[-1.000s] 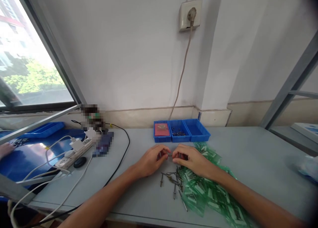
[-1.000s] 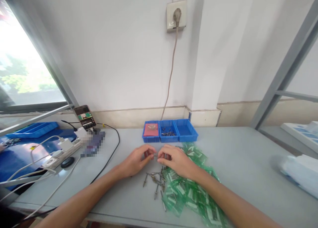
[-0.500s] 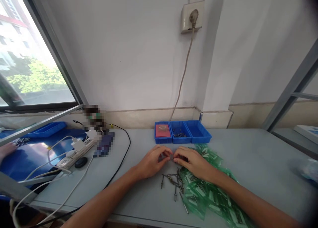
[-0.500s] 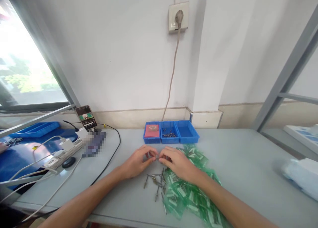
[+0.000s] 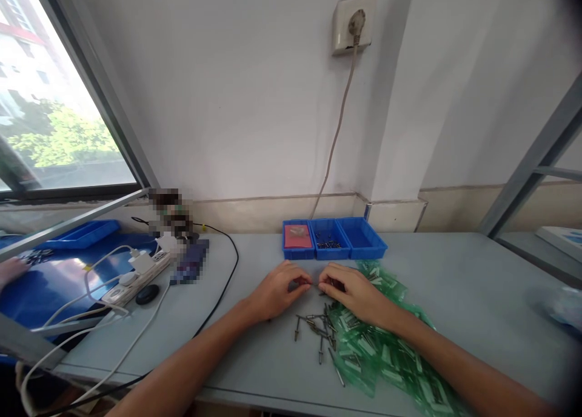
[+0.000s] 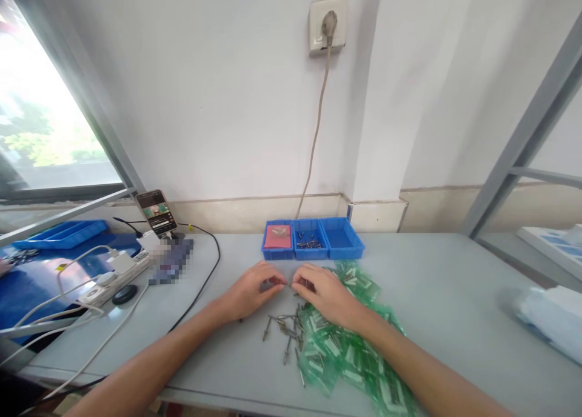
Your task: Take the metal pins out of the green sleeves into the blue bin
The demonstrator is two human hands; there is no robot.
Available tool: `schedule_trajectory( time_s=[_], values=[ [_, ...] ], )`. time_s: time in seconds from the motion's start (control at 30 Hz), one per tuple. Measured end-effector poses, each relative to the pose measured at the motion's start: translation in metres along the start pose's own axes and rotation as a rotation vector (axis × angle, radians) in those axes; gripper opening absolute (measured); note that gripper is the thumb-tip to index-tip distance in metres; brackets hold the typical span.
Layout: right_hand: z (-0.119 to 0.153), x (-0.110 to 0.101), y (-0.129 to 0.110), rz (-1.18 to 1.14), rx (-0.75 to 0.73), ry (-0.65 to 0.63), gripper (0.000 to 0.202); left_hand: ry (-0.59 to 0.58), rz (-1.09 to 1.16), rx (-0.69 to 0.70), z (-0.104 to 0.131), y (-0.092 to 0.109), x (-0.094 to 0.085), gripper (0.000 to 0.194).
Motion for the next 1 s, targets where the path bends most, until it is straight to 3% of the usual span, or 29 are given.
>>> schedule_trajectory(
  time_s=[0.33, 0.47, 0.6, 0.83, 1.0],
  values=[
    [0.001, -0.01, 0.003, -0.116, 0.064, 0.101, 0.016, -0.015, -0.125, 0.1, -0.001, 0.018, -0.005, 0.025],
    [0.002, -0.008, 0.006, -0.191, 0.099, 0.098, 0.018, -0.053, -0.191, 0.108, -0.001, 0.017, -0.005, 0.027],
    [0.004, -0.014, 0.013, -0.298, 0.128, 0.176, 0.017, -0.066, -0.271, 0.101, -0.001, 0.011, -0.006, 0.026],
    [0.007, -0.032, 0.025, -0.439, 0.185, 0.346, 0.016, -0.083, -0.464, -0.049, 0.003, -0.011, -0.01, 0.021],
    [0.007, -0.038, 0.029, -0.453, 0.209, 0.397, 0.019, -0.156, -0.579, -0.254, 0.013, -0.027, -0.025, 0.04]
  ],
)
Point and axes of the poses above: each hand's wrist, its own z-axis away from the middle knuckle, its own x-axis out of the palm, y = z × x, the point moved 9 cm from there along -z, towards the middle knuckle, and after that the axes turned 1 degree about -z, right-handed, at the moved point
